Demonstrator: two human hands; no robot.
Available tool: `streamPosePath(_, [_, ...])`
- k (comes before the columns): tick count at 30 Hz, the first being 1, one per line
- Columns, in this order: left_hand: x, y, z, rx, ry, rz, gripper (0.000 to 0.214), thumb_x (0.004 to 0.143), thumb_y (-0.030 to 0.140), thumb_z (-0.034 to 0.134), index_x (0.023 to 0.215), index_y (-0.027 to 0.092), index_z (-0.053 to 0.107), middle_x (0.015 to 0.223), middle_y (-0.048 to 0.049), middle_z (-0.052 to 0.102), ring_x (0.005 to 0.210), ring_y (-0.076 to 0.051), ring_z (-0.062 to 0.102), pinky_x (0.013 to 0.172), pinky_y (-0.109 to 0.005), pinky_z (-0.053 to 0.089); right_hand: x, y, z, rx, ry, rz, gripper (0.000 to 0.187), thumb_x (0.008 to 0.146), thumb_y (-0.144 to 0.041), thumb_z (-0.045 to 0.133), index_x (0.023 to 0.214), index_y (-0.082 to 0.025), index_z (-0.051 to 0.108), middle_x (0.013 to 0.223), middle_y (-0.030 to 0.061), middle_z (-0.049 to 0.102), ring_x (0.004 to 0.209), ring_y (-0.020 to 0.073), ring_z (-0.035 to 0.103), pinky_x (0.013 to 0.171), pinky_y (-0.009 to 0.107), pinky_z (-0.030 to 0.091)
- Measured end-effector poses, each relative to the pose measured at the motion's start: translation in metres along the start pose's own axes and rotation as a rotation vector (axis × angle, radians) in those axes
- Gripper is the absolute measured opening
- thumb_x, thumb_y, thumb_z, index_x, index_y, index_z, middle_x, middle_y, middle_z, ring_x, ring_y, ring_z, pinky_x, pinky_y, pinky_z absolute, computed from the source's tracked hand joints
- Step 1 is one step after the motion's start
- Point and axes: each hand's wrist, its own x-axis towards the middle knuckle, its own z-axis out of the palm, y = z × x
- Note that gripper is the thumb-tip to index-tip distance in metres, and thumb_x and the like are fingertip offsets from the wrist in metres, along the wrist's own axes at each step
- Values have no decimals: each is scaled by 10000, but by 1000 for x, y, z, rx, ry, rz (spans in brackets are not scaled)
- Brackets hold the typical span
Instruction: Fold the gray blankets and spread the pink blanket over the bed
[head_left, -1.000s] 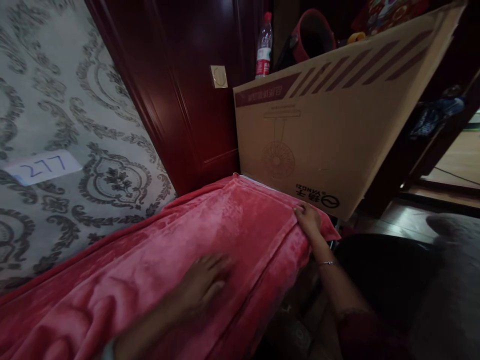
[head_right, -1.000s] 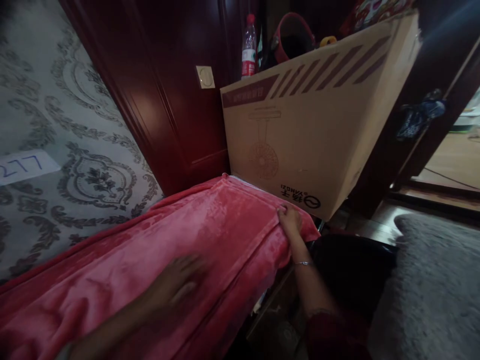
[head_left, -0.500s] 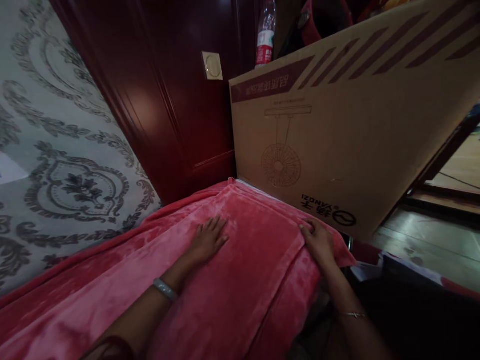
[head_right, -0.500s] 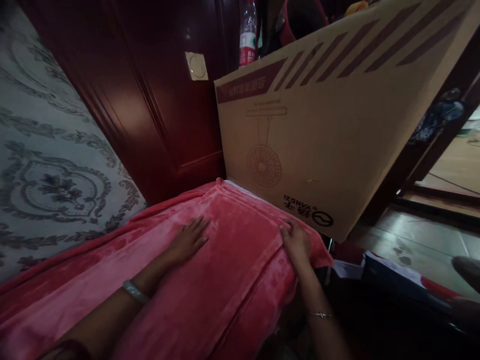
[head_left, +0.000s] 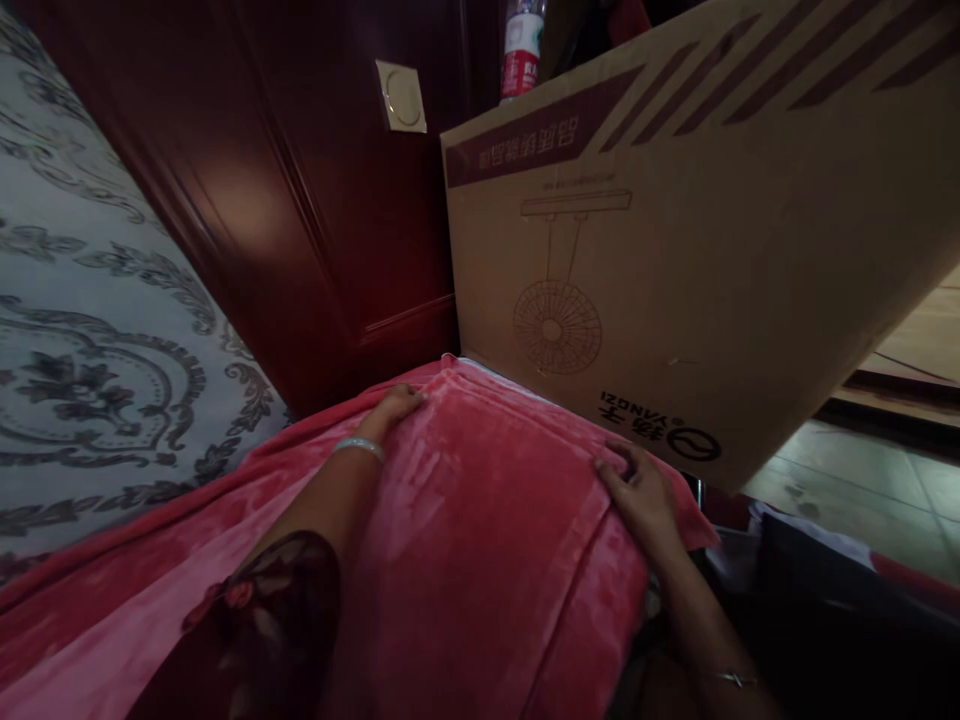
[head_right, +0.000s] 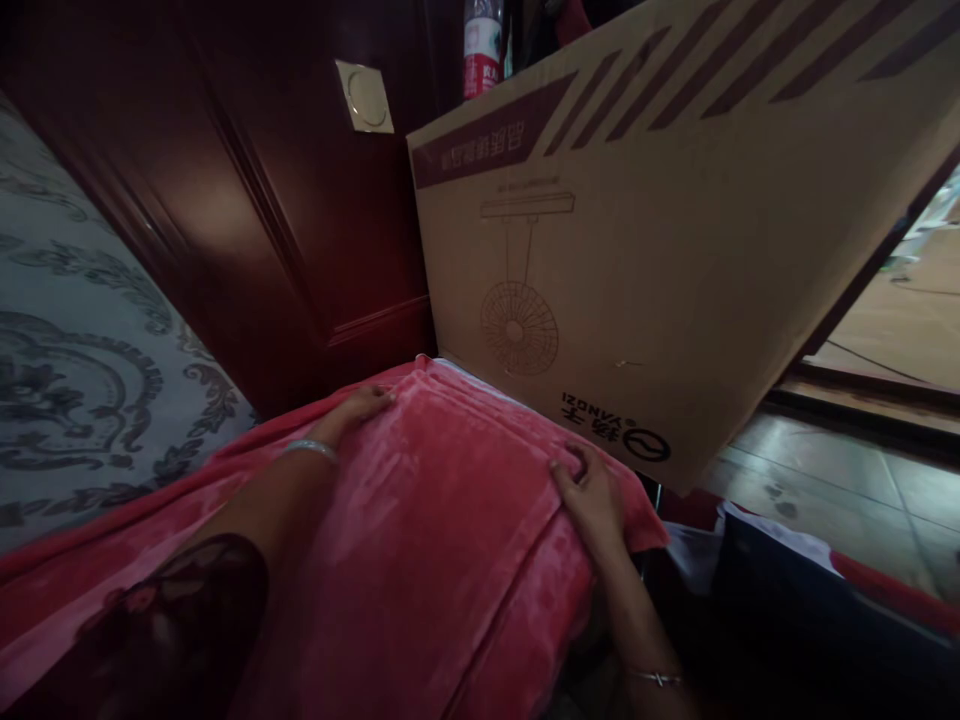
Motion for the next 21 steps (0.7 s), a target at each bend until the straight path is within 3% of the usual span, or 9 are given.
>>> streamPosePath(5, [11,8,38,-127,-48,19,186,796,226,684,961,145,714,914,-88,752,836,-223,693,780,-313,547,0,1,1,12,7,-2,668,676,-591,549,1189,-184,683,1024,104,735,613,203,563,595,347,454])
streamPosePath(8, [8,7,49,-197,-7,27,253,800,227,674,1033,130,687,963,-106,745,871,-225,686,809,-325,544,-1,1,0,13,14,0,688,687,-557,540,1252,-181,655,942,91,723,623,211,560,609,350,455])
streamPosePath(11, [5,11,47,-261,7,24,211,774,236,681,955,127,678,815,-94,719,773,-229,665,727,-338,545,-1,-2,-2,45,10,-4,673,692,-535,542,1244,-165,650,871,78,702,642,222,559,642,362,464])
streamPosePath(16, [3,32,20,-362,59,90,160,678,188,697,822,186,629,693,-3,622,672,-178,596,667,-298,515,-13,-27,-12,182,128,-111,555,738,-485,563,1191,-175,647,1041,97,713,776,230,607,736,377,500])
streamPosePath(21, [-22,43,-42,-437,36,168,342,602,161,680,940,210,650,814,5,659,718,-171,619,706,-298,530,-61,-83,-27,209,240,-439,431,831,-373,582,1228,-213,633,1227,84,676,1079,248,627,952,397,480])
